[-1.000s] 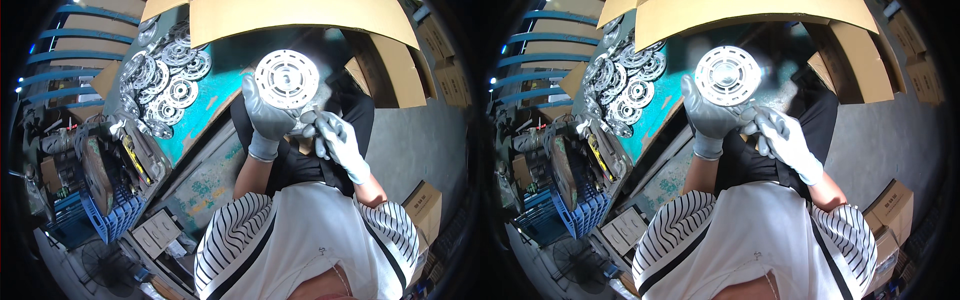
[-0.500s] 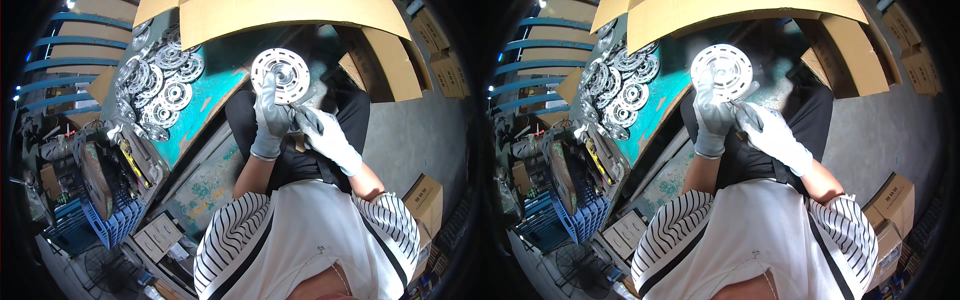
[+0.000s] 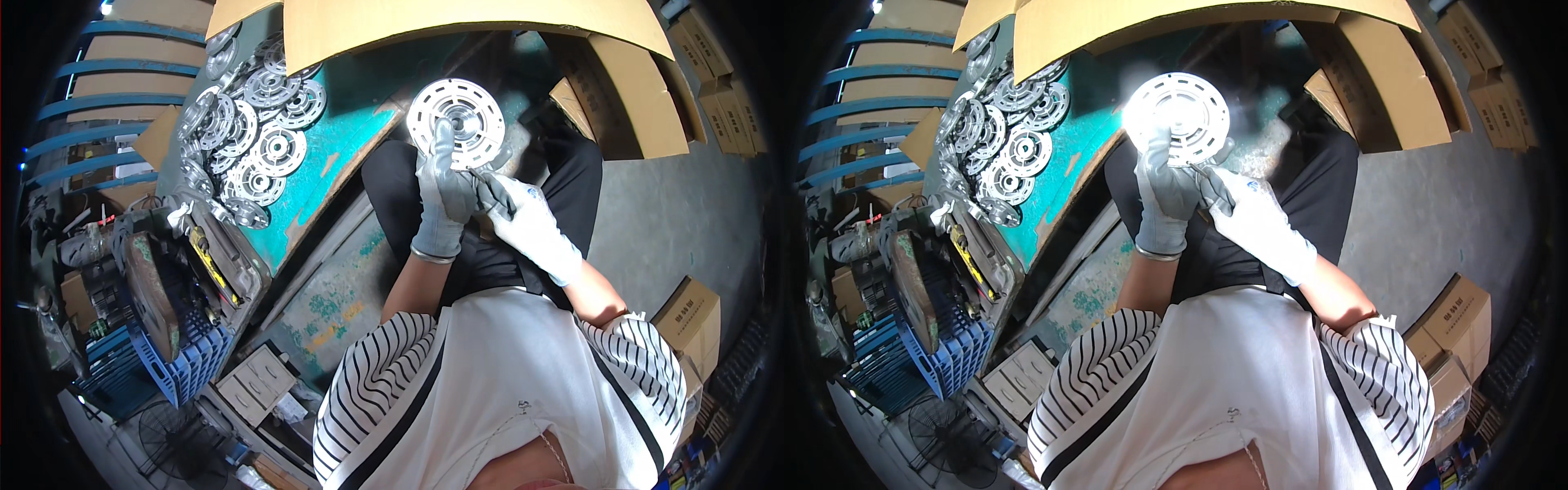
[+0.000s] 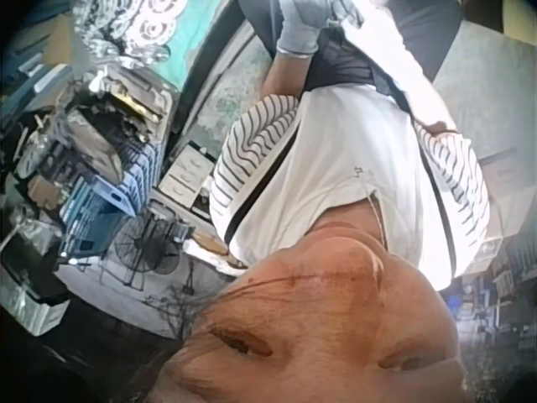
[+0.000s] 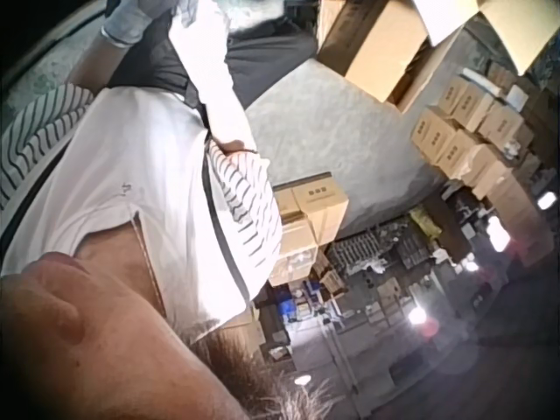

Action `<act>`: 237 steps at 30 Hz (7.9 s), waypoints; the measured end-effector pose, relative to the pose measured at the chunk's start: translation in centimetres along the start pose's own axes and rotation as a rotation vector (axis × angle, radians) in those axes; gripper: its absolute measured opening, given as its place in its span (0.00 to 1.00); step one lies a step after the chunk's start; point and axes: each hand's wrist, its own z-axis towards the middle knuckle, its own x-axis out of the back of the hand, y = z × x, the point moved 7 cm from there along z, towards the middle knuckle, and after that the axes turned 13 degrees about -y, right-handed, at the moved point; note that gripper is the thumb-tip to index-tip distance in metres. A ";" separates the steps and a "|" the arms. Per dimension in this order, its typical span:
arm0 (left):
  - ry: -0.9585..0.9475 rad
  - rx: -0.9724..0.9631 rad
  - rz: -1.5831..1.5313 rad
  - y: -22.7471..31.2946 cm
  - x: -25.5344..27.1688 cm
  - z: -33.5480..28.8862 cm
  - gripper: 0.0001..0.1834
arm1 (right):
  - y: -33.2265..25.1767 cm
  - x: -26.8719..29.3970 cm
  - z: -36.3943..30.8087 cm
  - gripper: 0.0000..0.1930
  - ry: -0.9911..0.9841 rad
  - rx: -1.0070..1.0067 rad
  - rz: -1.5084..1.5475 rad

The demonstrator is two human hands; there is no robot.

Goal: The recorder is inspecting and cleaning metal components using a small tool and then placing them into a cardboard box.

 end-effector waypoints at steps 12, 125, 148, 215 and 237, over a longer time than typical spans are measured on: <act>0.130 -0.006 -0.215 0.1 -0.4 -0.1 0.18 | 0.2 -0.2 0.3 0.13 -0.073 0.013 0.053; -0.614 -0.004 -0.629 -0.4 -0.6 -0.1 0.28 | -1.1 -0.8 1.2 0.18 -0.140 -0.109 0.092; 0.036 -0.041 0.058 0.0 -0.5 -0.2 0.31 | -0.7 -0.1 1.1 0.15 -0.050 -0.091 -0.002; 0.081 0.023 -0.292 -0.1 -1.5 -0.5 0.24 | 0.7 -0.3 0.3 0.15 0.051 -0.089 0.128; -0.005 -0.571 1.390 0.7 -0.3 -4.1 0.21 | -0.6 0.7 0.9 0.13 -0.040 -0.141 0.548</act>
